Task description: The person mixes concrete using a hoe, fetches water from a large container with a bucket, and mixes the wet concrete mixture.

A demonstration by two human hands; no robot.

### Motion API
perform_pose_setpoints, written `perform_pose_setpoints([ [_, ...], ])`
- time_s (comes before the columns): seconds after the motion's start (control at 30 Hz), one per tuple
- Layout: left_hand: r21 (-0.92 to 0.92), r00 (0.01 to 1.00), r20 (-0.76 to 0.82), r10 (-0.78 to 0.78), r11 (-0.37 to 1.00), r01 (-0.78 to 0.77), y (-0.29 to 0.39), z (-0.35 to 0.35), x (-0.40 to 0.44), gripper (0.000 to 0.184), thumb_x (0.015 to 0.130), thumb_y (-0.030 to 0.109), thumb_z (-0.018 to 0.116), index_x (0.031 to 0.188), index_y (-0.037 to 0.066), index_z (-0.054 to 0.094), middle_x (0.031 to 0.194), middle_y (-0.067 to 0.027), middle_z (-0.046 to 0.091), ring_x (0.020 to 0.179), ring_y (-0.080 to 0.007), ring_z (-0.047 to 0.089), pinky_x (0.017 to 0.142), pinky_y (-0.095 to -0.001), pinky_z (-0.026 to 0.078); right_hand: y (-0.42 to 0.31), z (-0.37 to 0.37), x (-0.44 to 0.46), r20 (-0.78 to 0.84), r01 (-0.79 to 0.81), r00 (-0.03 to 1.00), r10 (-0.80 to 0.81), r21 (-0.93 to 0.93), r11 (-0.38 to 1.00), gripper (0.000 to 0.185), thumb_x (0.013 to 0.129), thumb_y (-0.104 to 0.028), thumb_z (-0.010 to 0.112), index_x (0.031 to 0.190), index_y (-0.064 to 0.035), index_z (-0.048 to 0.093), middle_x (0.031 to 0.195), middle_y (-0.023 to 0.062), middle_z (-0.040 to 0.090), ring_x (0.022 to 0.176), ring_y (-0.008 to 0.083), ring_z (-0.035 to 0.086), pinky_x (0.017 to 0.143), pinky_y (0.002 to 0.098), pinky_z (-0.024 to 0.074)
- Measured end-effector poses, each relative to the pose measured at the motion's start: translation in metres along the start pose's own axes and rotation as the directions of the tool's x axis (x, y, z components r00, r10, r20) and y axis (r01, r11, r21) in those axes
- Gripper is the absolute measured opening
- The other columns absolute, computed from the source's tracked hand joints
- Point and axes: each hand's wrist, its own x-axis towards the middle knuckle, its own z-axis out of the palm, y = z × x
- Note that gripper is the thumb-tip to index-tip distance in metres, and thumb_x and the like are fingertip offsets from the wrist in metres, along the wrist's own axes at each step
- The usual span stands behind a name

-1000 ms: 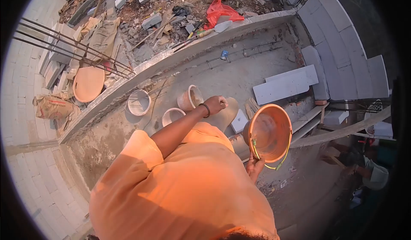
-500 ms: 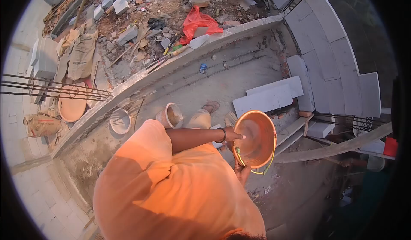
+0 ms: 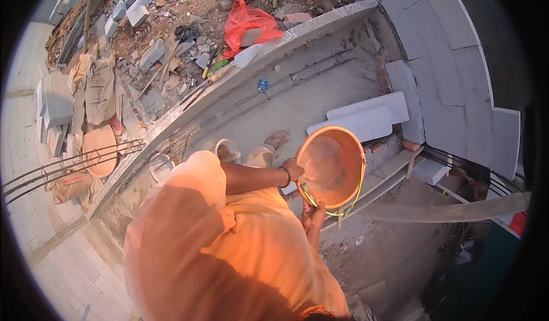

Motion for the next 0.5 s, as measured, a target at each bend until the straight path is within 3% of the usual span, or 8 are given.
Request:
perform_pose_setpoints([
  [0.13, 0.082, 0.997, -0.078, 0.027, 0.996, -0.021, 0.012, -0.025, 0.035, 0.033, 0.071, 0.008, 0.065, 0.1, -0.008, 0.063, 0.088, -0.0172, 0.067, 0.074, -0.0236, 0.067, 0.064, -0.034, 0.055, -0.014, 0.003, -0.007, 0.292, 0.022, 0.956, -0.009, -0.042, 0.999, 0.052, 0.089, -0.021, 0.058, 0.131, 0.0037, 0.04, 0.121, 0.0237, 0.055, 0.105, 0.0367, 0.061, 0.081, 0.0443, 0.0574],
  [0.17, 0.047, 0.984, -0.121, 0.131, 0.991, -0.126, -0.003, -0.032, 0.058, 0.035, 0.071, 0.007, 0.066, 0.101, -0.01, 0.061, 0.089, -0.0176, 0.066, 0.074, -0.0248, 0.067, 0.064, -0.0347, 0.054, -0.019, 0.001, -0.013, 0.264, 0.0, 0.964, 0.005, -0.018, 1.0, 0.064, 0.091, -0.031, 0.058, 0.14, -0.0004, 0.031, 0.126, 0.0254, 0.053, 0.106, 0.0389, 0.061, 0.077, 0.0432, 0.0579],
  [0.2, 0.046, 0.99, -0.133, 0.039, 0.998, -0.034, 0.034, -0.045, 0.026, 0.035, 0.07, 0.005, 0.066, 0.102, -0.01, 0.061, 0.087, -0.0164, 0.066, 0.075, -0.0248, 0.067, 0.063, -0.0351, 0.054, -0.021, -0.012, -0.012, 0.187, 0.002, 0.982, 0.015, -0.091, 0.996, 0.069, 0.09, -0.032, 0.059, 0.142, -0.0024, 0.027, 0.128, 0.025, 0.051, 0.109, 0.0404, 0.058, 0.079, 0.0448, 0.0568],
  [0.3, -0.331, 0.987, -0.041, 0.157, 0.93, -0.162, 0.026, -0.071, 0.061, 0.027, 0.069, -0.006, 0.058, 0.096, -0.01, 0.059, 0.081, -0.0168, 0.064, 0.068, -0.0295, 0.067, 0.051, -0.0386, 0.058, -0.011, -0.087, -0.005, -0.068, 0.155, 0.983, -0.17, -0.193, 0.969, 0.069, 0.091, -0.028, 0.058, 0.145, -0.002, 0.023, 0.128, 0.0264, 0.049, 0.107, 0.0419, 0.059, 0.079, 0.0492, 0.056],
  [0.37, -0.261, 0.985, -0.089, 0.146, 0.951, -0.165, 0.036, -0.089, 0.08, 0.018, 0.072, -0.006, 0.057, 0.087, -0.013, 0.052, 0.08, -0.0209, 0.061, 0.06, -0.0327, 0.065, 0.045, -0.0407, 0.058, 0.005, -0.137, -0.001, -0.308, 0.188, 0.922, -0.236, -0.178, 0.966, 0.052, 0.093, -0.014, 0.049, 0.139, 0.003, 0.031, 0.122, 0.0273, 0.052, 0.098, 0.0409, 0.063, 0.072, 0.0495, 0.0587],
  [0.4, -0.236, 0.993, -0.08, 0.086, 0.966, -0.102, 0.046, -0.096, 0.079, 0.023, 0.073, -0.006, 0.056, 0.094, -0.008, 0.048, 0.08, -0.0194, 0.06, 0.057, -0.0313, 0.065, 0.046, -0.0417, 0.059, 0.015, -0.165, -0.001, -0.365, 0.202, 0.9, -0.237, -0.131, 0.971, 0.045, 0.093, -0.012, 0.047, 0.133, 0.004, 0.035, 0.12, 0.0273, 0.052, 0.096, 0.0404, 0.064, 0.069, 0.0495, 0.0599],
  [0.43, -0.273, 0.988, -0.069, 0.142, 0.949, -0.155, 0.053, -0.099, 0.072, 0.032, 0.075, -0.006, 0.054, 0.105, -0.003, 0.045, 0.078, -0.0181, 0.059, 0.057, -0.0307, 0.064, 0.044, -0.0425, 0.058, 0.02, -0.174, -0.016, -0.472, 0.243, 0.85, -0.232, -0.038, 0.969, 0.036, 0.089, -0.005, 0.047, 0.123, 0.0053, 0.04, 0.102, 0.0205, 0.055, 0.088, 0.0393, 0.066, 0.06, 0.0467, 0.062],
  [0.5, -0.242, 0.992, -0.095, 0.086, 0.964, -0.106, 0.069, -0.109, 0.072, 0.039, 0.076, -0.005, 0.052, 0.113, 0.001, 0.04, 0.08, -0.0174, 0.059, 0.06, -0.0309, 0.064, 0.045, -0.0423, 0.059, 0.045, -0.206, -0.025, -0.623, 0.263, 0.768, -0.151, 0.091, 0.961, 0.027, 0.09, -0.005, 0.043, 0.114, 0.0059, 0.042, 0.101, 0.0209, 0.053, 0.086, 0.04, 0.066, 0.06, 0.049, 0.0611],
])
